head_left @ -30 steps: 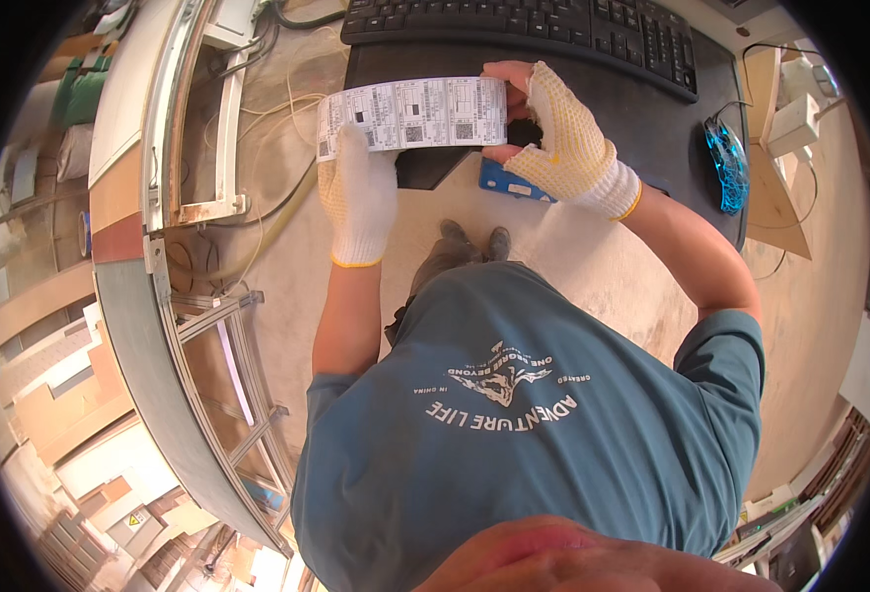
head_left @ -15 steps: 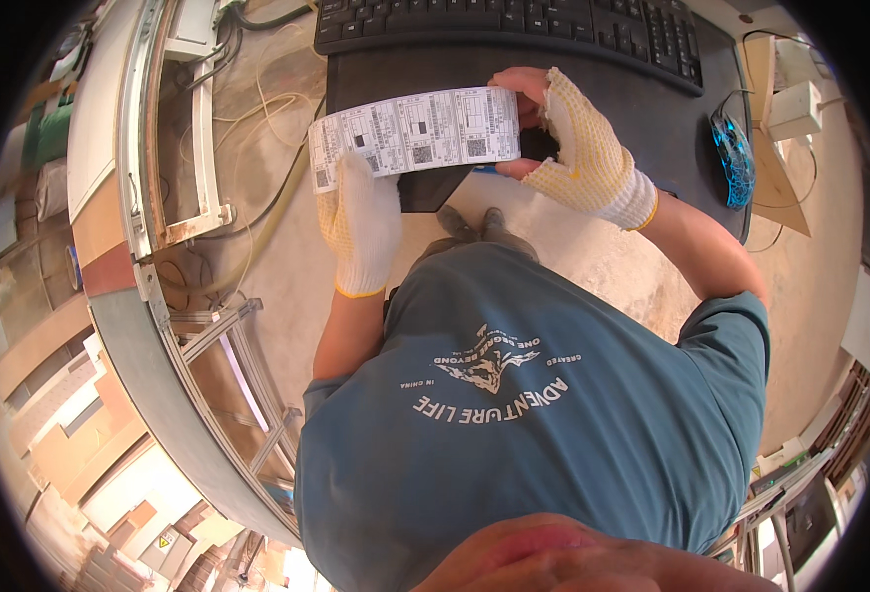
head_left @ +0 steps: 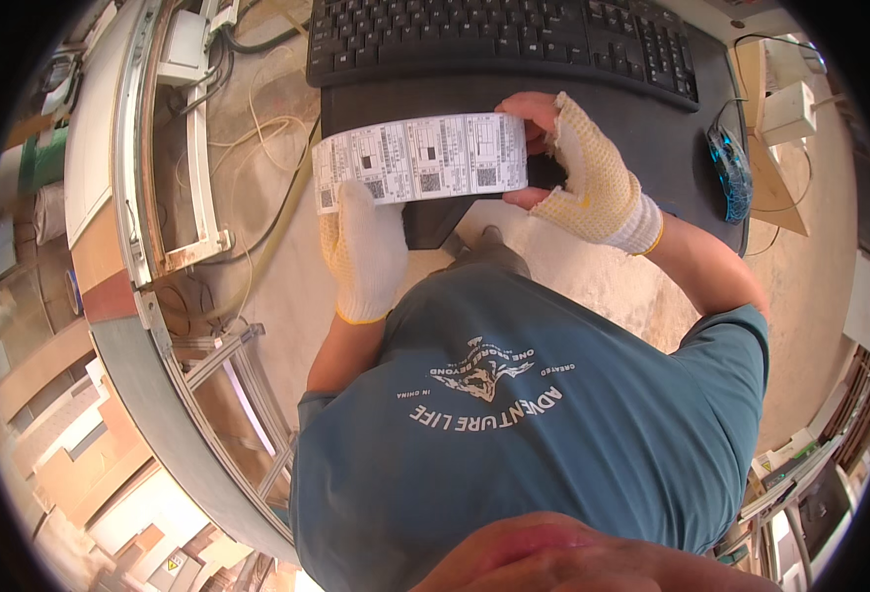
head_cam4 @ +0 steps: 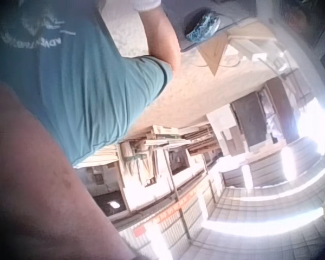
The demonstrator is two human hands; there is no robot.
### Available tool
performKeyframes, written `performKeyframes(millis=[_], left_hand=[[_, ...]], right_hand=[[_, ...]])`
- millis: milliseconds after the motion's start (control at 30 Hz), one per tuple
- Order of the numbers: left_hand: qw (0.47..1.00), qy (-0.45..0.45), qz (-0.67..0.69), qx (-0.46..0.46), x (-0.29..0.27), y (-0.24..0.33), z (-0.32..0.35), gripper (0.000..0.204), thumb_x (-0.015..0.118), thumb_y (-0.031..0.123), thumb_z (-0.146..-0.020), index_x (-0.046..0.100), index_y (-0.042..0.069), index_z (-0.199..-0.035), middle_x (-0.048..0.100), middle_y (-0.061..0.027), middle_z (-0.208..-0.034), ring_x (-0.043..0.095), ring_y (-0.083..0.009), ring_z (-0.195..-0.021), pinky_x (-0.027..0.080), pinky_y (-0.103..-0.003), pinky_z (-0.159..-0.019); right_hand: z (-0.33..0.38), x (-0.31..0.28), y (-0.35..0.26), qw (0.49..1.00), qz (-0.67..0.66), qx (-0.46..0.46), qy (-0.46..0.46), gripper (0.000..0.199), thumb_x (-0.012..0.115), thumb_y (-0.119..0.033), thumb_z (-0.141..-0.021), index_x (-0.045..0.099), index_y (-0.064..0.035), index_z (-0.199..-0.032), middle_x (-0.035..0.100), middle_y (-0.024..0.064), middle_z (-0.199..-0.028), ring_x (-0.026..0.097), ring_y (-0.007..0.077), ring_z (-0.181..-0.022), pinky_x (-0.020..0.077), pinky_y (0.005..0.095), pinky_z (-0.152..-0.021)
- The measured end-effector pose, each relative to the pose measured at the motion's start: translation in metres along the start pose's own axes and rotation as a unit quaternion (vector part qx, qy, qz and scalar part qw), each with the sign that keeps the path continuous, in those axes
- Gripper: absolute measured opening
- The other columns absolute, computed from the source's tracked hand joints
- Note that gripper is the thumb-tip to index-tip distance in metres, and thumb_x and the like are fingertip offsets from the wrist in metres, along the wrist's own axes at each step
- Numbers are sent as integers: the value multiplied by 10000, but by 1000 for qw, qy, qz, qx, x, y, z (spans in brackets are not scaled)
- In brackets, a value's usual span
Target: The person operates a CNC machine from a control panel, then uses a yellow-handled tool to remove cut white panels from the machine bed and stack them nearby.
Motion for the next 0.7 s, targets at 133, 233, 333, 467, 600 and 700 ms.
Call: performKeyframes(millis=[133,233,333,467,600,700], left_hand=[[939,-142,-310,38,18,15,1,504,657,38,-969,517,-27,-1448,636,-107,-1355,614,-205,-1224,495,-368,-1051],[983,-164,36,-80,37,0,4,497,678,22,-968,529,-23,-1439,637,-104,-1356,621,-179,-1210,507,-340,-1029],[986,-164,-31,-19,51,-6,4,536,704,28,-975,507,-34,-1470,631,-110,-1374,612,-180,-1236,498,-331,-1050],[982,-174,-72,-12,59,-8,-8,512,712,92,-989,545,-11,-1462,649,-106,-1363,616,-170,-1238,503,-327,-1036],[980,-181,-79,-8,58,-10,-11,420,704,118,-998,615,2,-1391,689,-84,-1298,655,-165,-1166,532,-319,-974],[989,-145,-14,2,58,-14,-8,342,672,67,-1002,633,-14,-1332,706,-88,-1246,681,-172,-1112,556,-327,-940]], right_hand=[[2,-1,-3,998,43,-30,15,795,889,-40,-767,503,-44,-1463,532,121,-1413,599,230,-1197,527,373,-1012],[4,-3,-3,997,65,-40,15,806,899,-52,-763,503,-40,-1465,526,135,-1428,602,254,-1212,533,374,-1014],[4,-6,-8,986,110,-106,68,794,910,-116,-748,536,-45,-1444,574,167,-1381,641,305,-1114,562,392,-930],[0,-9,-12,965,190,-153,98,776,901,-137,-730,562,-45,-1422,617,188,-1338,651,367,-1093,561,423,-917],[0,-10,-14,963,188,-176,74,774,894,-143,-744,546,-30,-1426,618,189,-1327,637,373,-1127,548,421,-948],[1,-12,-10,986,82,-136,55,788,900,-156,-755,533,-28,-1440,619,161,-1302,643,315,-1092,547,394,-927]])
Point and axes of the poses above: each hand's wrist, its own z-axis away from the middle knuckle, its own x-axis out of the palm, y = z × x, the point moved 4 cm from there along -z, towards the middle knuckle
